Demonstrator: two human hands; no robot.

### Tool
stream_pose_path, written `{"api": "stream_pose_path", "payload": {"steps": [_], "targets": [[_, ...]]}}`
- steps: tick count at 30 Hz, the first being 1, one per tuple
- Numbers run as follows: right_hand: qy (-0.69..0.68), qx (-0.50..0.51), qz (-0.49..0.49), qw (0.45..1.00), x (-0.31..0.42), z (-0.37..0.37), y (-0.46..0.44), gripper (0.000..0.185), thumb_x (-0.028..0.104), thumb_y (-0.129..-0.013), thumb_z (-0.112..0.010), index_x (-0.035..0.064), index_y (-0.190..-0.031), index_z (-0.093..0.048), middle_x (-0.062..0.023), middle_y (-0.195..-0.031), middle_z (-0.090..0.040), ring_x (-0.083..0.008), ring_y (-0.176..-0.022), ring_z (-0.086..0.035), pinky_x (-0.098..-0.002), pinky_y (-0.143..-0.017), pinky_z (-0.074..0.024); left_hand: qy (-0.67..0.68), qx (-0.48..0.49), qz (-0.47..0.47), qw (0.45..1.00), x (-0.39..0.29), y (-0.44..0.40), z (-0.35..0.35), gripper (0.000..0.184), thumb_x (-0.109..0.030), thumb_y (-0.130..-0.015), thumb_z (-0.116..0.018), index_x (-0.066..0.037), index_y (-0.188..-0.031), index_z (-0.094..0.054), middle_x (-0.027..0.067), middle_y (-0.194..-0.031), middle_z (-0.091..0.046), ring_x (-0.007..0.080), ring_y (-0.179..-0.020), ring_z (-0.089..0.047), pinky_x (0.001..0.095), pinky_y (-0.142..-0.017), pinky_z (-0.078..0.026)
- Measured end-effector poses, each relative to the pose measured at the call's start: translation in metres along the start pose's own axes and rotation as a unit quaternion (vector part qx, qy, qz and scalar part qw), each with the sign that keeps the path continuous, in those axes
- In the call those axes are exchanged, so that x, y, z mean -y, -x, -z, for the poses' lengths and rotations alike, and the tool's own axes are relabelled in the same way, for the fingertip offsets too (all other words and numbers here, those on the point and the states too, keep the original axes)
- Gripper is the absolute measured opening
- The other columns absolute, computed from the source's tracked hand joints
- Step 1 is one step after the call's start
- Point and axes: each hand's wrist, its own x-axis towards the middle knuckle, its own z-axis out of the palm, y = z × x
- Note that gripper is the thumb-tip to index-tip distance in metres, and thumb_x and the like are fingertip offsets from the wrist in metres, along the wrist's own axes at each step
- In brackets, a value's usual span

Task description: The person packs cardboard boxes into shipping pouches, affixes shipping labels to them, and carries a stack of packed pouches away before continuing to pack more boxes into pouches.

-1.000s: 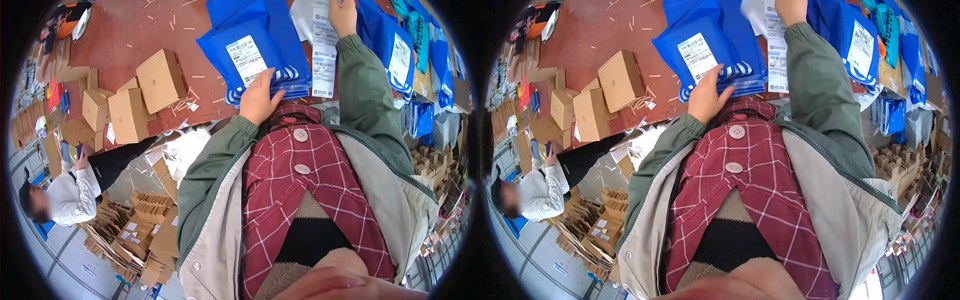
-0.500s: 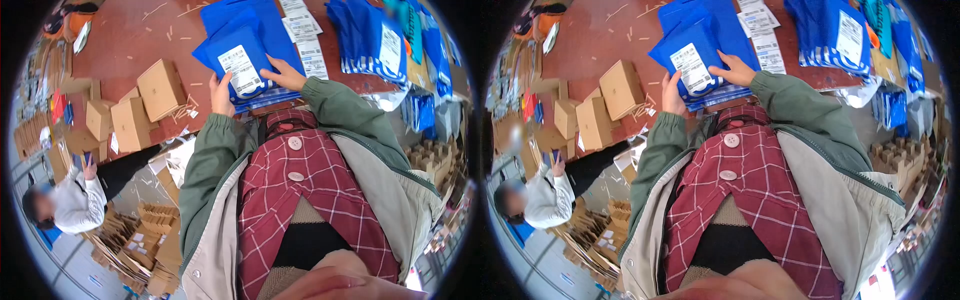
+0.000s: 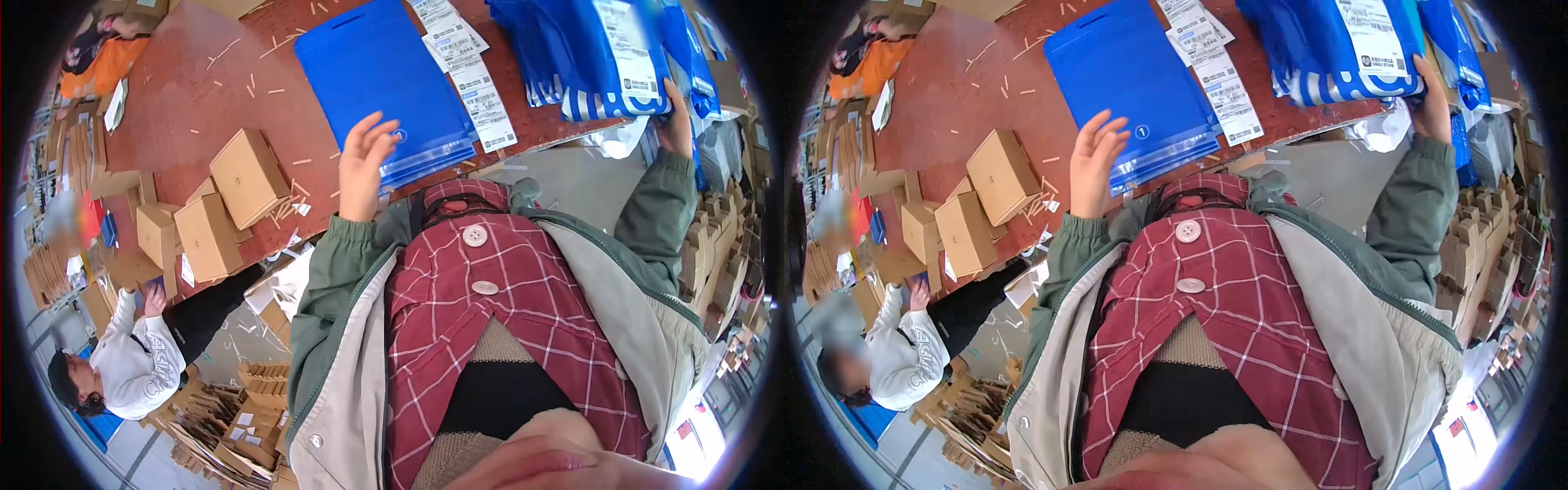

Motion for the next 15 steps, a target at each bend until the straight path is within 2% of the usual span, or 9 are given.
{"api": "stream_pose_path", "payload": {"steps": [1,2,3,5,7,9,11,13,15], "targets": [[0.066,0.005,0.013,0.998,-0.001,0.000,-0.005,0.040,0.033,-0.091,-0.060,0.0040,-0.118,-0.062,-0.0044,-0.108,-0.067,-0.0126,-0.081,-0.063,-0.0251,-0.071,-0.0482,0.007,-0.061,0.026,0.998,0.016,0.008,0.017,0.043,-0.010,-0.092,-0.059,-0.003,-0.133,-0.043,0.0135,-0.131,-0.053,0.0181,-0.112,-0.055,0.0306,-0.092,-0.045],[0.270,0.003,0.154,0.950,-0.008,0.027,-0.021,0.040,0.032,-0.090,-0.062,0.0037,-0.119,-0.063,-0.0052,-0.109,-0.067,-0.0126,-0.084,-0.063,-0.0248,-0.073,-0.0481,0.001,-0.075,0.025,0.997,0.034,0.016,0.035,0.043,-0.010,-0.092,-0.059,-0.003,-0.133,-0.043,0.0135,-0.131,-0.053,0.0181,-0.112,-0.055,0.0306,-0.092,-0.045],[0.450,0.007,0.294,0.843,-0.016,0.042,-0.041,0.041,0.030,-0.089,-0.063,0.0035,-0.120,-0.063,-0.0060,-0.110,-0.067,-0.0125,-0.087,-0.063,-0.0245,-0.075,-0.0480,0.009,-0.176,0.006,0.984,0.052,0.025,0.055,0.042,-0.011,-0.093,-0.057,-0.004,-0.132,-0.044,0.0123,-0.130,-0.053,0.0179,-0.113,-0.054,0.0308,-0.093,-0.044],[0.508,-0.042,0.416,0.753,-0.004,0.001,-0.002,0.039,0.026,-0.089,-0.063,0.0025,-0.120,-0.063,-0.0092,-0.117,-0.065,-0.0166,-0.107,-0.059,-0.0283,-0.090,-0.0449,0.010,-0.307,-0.025,0.951,0.086,0.047,0.107,0.040,-0.013,-0.094,-0.056,-0.004,-0.132,-0.045,0.0111,-0.129,-0.053,0.0178,-0.114,-0.053,0.0310,-0.093,-0.042],[0.593,-0.088,0.540,0.591,0.003,-0.025,0.027,0.034,0.020,-0.086,-0.068,0.0067,-0.117,-0.066,-0.0121,-0.124,-0.062,-0.0230,-0.116,-0.056,-0.0338,-0.099,-0.0410,0.179,-0.496,-0.041,0.849,0.107,0.063,0.167,0.044,-0.021,-0.095,-0.054,-0.005,-0.134,-0.042,0.0090,-0.128,-0.053,0.0184,-0.116,-0.050,0.0345,-0.099,-0.038],[0.462,-0.085,0.536,0.701,-0.005,-0.077,0.073,0.032,0.016,-0.086,-0.069,0.0063,-0.116,-0.067,-0.0130,-0.123,-0.062,-0.0230,-0.117,-0.055,-0.0339,-0.098,-0.0418,0.243,-0.476,-0.059,0.844,0.098,0.077,0.210,0.051,-0.028,-0.094,-0.056,-0.007,-0.137,-0.038,0.0084,-0.131,-0.048,0.0201,-0.119,-0.046,0.0364,-0.103,-0.034],[0.330,-0.013,0.554,0.764,-0.021,-0.108,0.092,0.030,0.006,-0.082,-0.071,0.0043,-0.112,-0.068,-0.0145,-0.127,-0.058,-0.0254,-0.117,-0.054,-0.0358,-0.099,-0.0417,0.254,-0.510,-0.077,0.818,0.092,0.067,0.247,0.058,-0.039,-0.091,-0.057,-0.010,-0.137,-0.038,0.0087,-0.135,-0.042,0.0218,-0.121,-0.042,0.0398,-0.104,-0.033],[0.307,0.028,0.538,0.785,-0.030,-0.128,0.100,0.028,0.002,-0.081,-0.070,0.0029,-0.109,-0.068,-0.0151,-0.127,-0.057,-0.0255,-0.117,-0.054,-0.0361,-0.099,-0.0415,0.378,-0.440,0.060,0.812,0.055,0.051,0.244,0.062,-0.044,-0.087,-0.061,-0.013,-0.137,-0.041,0.0086,-0.143,-0.034,0.0234,-0.128,-0.036,0.0439,-0.104,-0.033],[0.281,0.085,0.502,0.814,-0.036,-0.158,0.122,0.027,0.001,-0.082,-0.069,0.0024,-0.108,-0.067,-0.0144,-0.126,-0.057,-0.0244,-0.117,-0.053,-0.0350,-0.098,-0.0413,0.361,-0.448,0.126,0.808,0.050,0.027,0.258,0.064,-0.046,-0.086,-0.063,-0.013,-0.136,-0.042,0.0092,-0.143,-0.037,0.0255,-0.127,-0.038,0.0476,-0.104,-0.033]]}}
